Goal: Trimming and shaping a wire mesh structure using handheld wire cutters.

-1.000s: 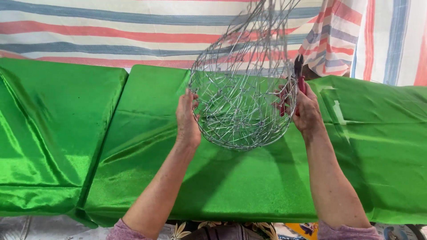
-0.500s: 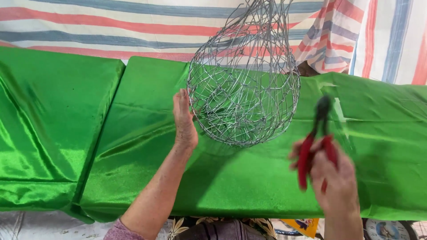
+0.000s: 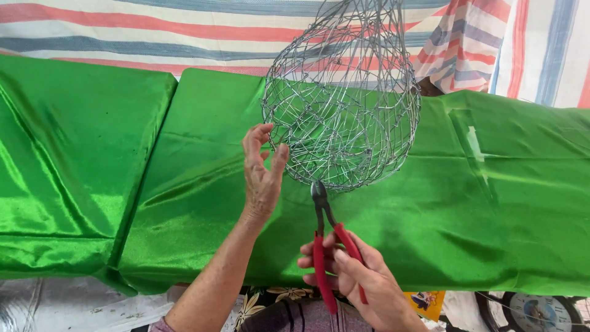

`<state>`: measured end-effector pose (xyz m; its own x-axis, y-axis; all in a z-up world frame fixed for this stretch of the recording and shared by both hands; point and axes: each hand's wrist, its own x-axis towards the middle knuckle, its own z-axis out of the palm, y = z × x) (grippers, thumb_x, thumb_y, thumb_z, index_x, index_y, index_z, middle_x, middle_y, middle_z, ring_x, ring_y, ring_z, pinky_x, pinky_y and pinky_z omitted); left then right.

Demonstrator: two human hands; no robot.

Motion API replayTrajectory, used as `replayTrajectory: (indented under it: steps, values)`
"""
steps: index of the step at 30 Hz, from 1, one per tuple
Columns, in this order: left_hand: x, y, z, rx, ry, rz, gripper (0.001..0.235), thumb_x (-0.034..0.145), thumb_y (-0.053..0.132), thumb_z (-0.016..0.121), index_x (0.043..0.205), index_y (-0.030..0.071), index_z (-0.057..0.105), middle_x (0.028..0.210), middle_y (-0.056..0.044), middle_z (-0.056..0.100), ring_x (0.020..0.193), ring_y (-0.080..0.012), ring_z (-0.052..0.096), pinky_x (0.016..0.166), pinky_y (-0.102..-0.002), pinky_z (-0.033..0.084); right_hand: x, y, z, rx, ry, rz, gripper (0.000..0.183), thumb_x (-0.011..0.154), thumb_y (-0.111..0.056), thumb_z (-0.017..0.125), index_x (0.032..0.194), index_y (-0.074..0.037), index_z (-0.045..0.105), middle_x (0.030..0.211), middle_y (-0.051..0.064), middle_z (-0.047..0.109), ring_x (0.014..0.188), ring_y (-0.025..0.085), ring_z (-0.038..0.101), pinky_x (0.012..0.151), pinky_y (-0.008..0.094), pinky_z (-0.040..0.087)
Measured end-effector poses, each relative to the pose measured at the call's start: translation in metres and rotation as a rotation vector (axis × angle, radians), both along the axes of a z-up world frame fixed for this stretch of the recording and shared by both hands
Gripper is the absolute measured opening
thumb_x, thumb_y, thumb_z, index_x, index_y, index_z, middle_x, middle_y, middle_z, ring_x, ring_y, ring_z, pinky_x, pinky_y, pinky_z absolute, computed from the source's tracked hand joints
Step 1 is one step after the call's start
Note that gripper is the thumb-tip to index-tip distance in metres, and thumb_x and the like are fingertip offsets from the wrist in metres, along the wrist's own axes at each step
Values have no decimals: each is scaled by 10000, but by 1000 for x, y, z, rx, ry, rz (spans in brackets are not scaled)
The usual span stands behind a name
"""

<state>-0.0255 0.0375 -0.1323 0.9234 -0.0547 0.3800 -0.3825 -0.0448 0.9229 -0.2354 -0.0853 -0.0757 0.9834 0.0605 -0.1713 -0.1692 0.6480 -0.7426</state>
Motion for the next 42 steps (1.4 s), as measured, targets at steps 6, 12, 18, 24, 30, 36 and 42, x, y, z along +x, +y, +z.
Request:
replayTrajectory:
  steps: [6, 12, 18, 24, 30, 36, 42]
  values:
    - [-2, 1, -12, 84, -113, -9, 574, 1012, 586, 531, 1455, 224, 495, 1556, -179, 329, 1324, -294, 527, 987, -471, 573, 13, 13, 6, 35, 97, -78, 250, 985, -124, 553, 1166, 39, 612, 1230, 370, 701, 1125, 461, 721, 916, 590, 623]
    - [-1, -3, -13, 152, -192, 16, 659, 974, 649, 530, 1422, 170, 461, 1578, -199, 288, 1358, -344, 515, 974, -527, 601, 17, 19, 0, 64, 50, -110, 240, 998, -128, 542, 1170, 22, 615, 1246, 368, 689, 1125, 464, 709, 900, 591, 623]
    - [-2, -5, -17, 186, -353, 22, 653, 1012, 308, 607, 1573, 137, 320, 1606, -199, 265, 1419, -355, 467, 1096, -510, 583, 16, 15, -5, -26, 51, -122, 211, 1010, -134, 515, 1147, 12, 584, 1175, 346, 684, 994, 390, 720, 697, 488, 642]
    - [-5, -6, -13, 189, -351, 21, 687, 1003, 144, 565, 1624, 161, 271, 1590, -169, 251, 1366, -336, 549, 1088, -486, 618, 17, 9, -1, -143, 71, -117, 188, 989, -137, 555, 1109, 3, 589, 1095, 316, 697, 885, 340, 722, 631, 443, 637]
    - [-5, -6, -14, 230, -348, 22, 722, 1016, 150, 562, 1654, 179, 226, 1574, -181, 255, 1332, -353, 568, 958, -445, 676, 18, 0, 2, -208, 109, -114, 177, 984, -104, 563, 1104, 19, 606, 1084, 313, 706, 850, 339, 722, 608, 457, 644]
    - [-7, -5, -11, 253, -318, 13, 707, 1030, 170, 548, 1651, 192, 212, 1568, -178, 258, 1272, -360, 612, 748, -386, 711, 19, 2, 7, -369, 173, -121, 182, 991, -88, 525, 1101, 23, 617, 1061, 279, 731, 831, 339, 733, 600, 462, 667]
    - [-8, -9, -13, 190, -345, 29, 718, 1002, 106, 546, 1644, 174, 231, 1582, -190, 249, 1328, -346, 560, 1050, -497, 630, 3, -5, 9, -73, 84, 6, 296, 966, -156, 599, 1199, 26, 579, 1192, 307, 697, 1068, 379, 727, 847, 525, 657]
